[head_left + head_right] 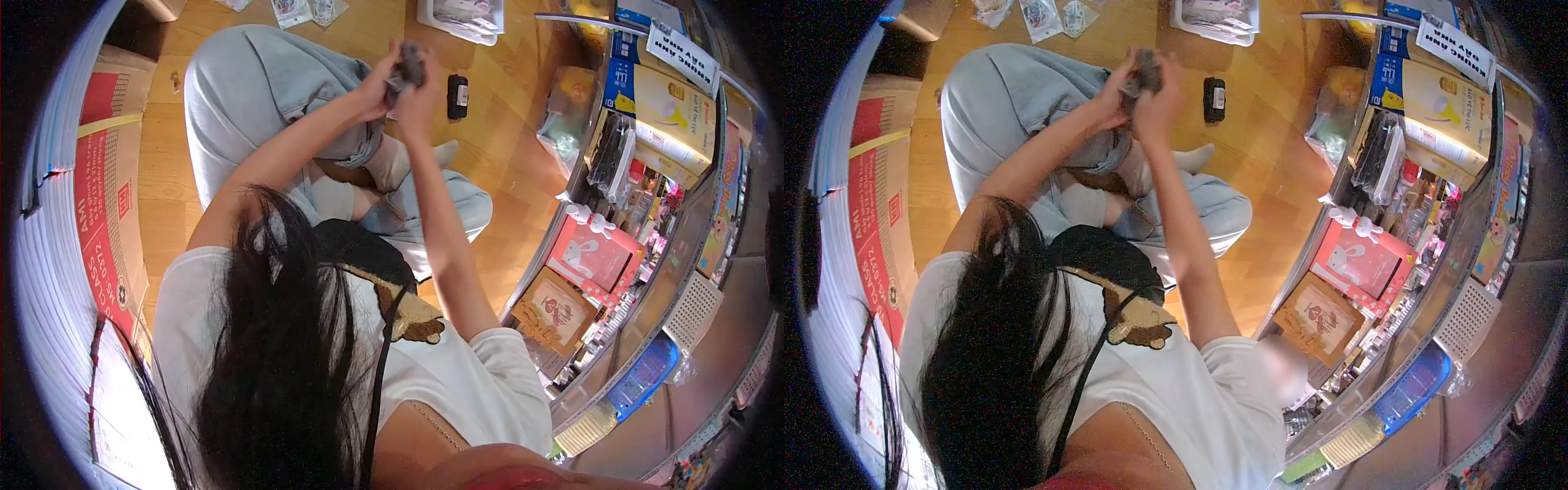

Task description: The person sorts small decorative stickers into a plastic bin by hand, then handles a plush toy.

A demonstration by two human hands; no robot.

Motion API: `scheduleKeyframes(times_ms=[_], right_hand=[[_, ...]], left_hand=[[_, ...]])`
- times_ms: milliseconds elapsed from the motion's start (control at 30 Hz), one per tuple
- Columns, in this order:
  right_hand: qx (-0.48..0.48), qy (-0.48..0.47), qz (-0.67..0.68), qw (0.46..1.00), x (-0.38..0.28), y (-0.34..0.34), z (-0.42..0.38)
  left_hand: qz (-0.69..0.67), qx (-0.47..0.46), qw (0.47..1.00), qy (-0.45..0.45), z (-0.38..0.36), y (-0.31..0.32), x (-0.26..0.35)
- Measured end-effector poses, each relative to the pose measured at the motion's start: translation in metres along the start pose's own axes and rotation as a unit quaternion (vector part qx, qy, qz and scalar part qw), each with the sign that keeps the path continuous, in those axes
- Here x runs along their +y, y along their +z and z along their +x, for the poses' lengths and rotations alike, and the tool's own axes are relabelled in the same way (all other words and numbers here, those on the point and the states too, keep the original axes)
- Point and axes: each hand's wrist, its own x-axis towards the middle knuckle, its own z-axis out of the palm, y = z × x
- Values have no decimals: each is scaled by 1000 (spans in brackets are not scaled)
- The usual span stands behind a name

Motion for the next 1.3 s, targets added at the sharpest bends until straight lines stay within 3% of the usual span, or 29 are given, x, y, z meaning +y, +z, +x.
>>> scheduleKeyframes(times_ms=[100,133,233,267,367,467,567,600,633,700,767,867,933,1000,1100,1133,1233,1300], right_hand=[[-19,-52,3,998,-11,5,-23],[-42,-25,12,999,-1,1,-17],[-28,-100,8,995,17,-2,13],[-22,-18,-2,1000,19,-5,21],[12,84,-52,995,54,-5,36],[-18,35,-81,996,8,-18,15],[-10,-44,-126,991,9,-16,-18],[-6,-70,-127,989,11,-14,-28],[-5,-100,-128,987,14,-14,-31],[-52,-145,-177,972,21,-24,-26],[-111,-186,-239,947,24,-39,-14],[-70,-102,-283,951,29,-35,15],[-34,14,-248,968,39,-30,32],[-31,35,-231,972,38,-22,25],[-45,22,-158,986,20,-13,-1],[-48,18,-148,988,11,-9,-16],[-58,22,-150,987,11,-9,-35],[-67,35,-192,978,16,-15,-28]], left_hand=[[-79,2,993,-84,12,-19,8],[-61,10,997,-56,10,-15,8],[-6,29,999,27,4,5,-1],[16,12,1000,-2,5,-1,-5],[16,-11,999,-42,7,-3,-15],[80,-29,996,-36,23,-29,-20],[2,24,1000,-13,13,-12,-13],[-18,-41,997,-63,13,-19,-3],[-2,-22,998,-64,12,-16,-4],[29,20,997,-68,0,-7,-7],[34,-16,998,-49,13,-20,-19],[-24,-6,1000,-10,14,-10,-25],[42,-39,996,-63,21,-19,-33],[102,-34,990,-96,20,-20,-24],[-7,35,999,13,18,-10,-17],[12,53,999,6,21,-13,-12],[19,-5,999,-47,18,-15,-10],[45,8,998,-36,16,-12,-15]])
